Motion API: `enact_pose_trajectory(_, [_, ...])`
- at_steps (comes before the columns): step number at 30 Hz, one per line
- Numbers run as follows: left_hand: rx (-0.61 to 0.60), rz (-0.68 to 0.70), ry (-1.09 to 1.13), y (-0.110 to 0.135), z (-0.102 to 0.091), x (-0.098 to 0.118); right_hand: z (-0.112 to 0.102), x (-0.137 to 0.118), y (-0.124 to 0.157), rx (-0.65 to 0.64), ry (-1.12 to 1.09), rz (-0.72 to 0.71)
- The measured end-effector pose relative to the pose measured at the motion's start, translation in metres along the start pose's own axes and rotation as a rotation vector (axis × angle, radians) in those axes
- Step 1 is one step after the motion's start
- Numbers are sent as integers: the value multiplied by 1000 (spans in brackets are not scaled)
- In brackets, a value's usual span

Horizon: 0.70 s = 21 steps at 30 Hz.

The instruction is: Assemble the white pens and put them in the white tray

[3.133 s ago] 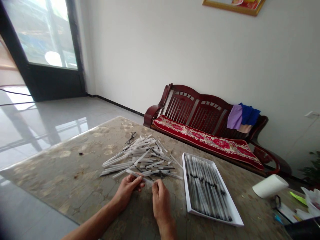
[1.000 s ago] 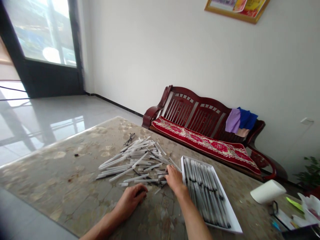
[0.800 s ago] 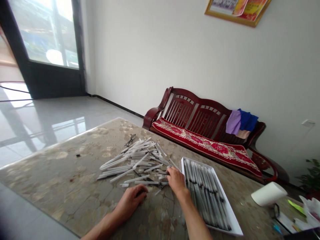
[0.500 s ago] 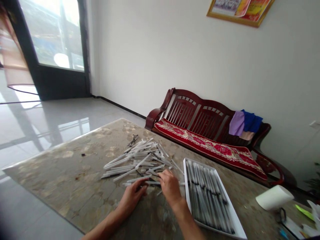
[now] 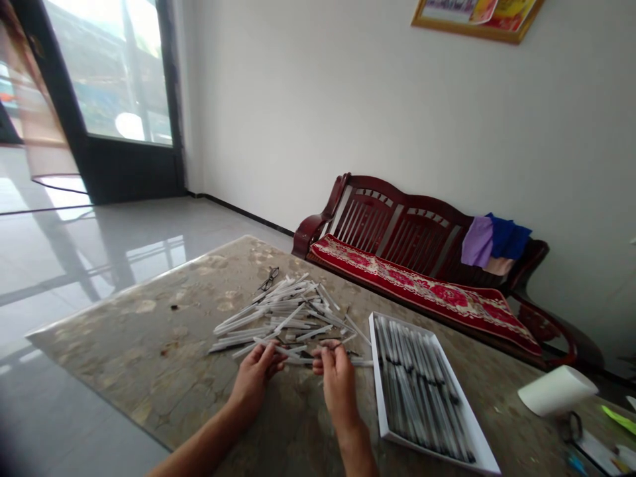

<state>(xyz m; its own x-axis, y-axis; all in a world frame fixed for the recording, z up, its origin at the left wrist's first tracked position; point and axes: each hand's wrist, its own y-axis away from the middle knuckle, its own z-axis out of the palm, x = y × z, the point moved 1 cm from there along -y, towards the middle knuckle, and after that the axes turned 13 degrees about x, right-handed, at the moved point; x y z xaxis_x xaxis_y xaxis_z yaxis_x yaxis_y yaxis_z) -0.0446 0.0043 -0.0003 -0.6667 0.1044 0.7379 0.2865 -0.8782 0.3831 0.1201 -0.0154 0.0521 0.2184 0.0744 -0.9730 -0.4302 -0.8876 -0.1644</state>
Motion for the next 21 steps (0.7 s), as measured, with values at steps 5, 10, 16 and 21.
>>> enact_pose_trajectory(5, [42, -99, 90, -1, 0, 3, -8, 3, 13, 121, -195, 141])
enact_pose_trajectory(10, [20, -139, 93, 3, 1, 6, 0, 6, 25, 225, -269, 119])
enact_pose_trajectory(16, [-33, -161, 82, 6, 2, 5, 5, 5, 29, 258, -314, 90])
enact_pose_trajectory(21, [-50, -194, 67, 8, 3, 4, 8, 9, 31, 221, -295, 94])
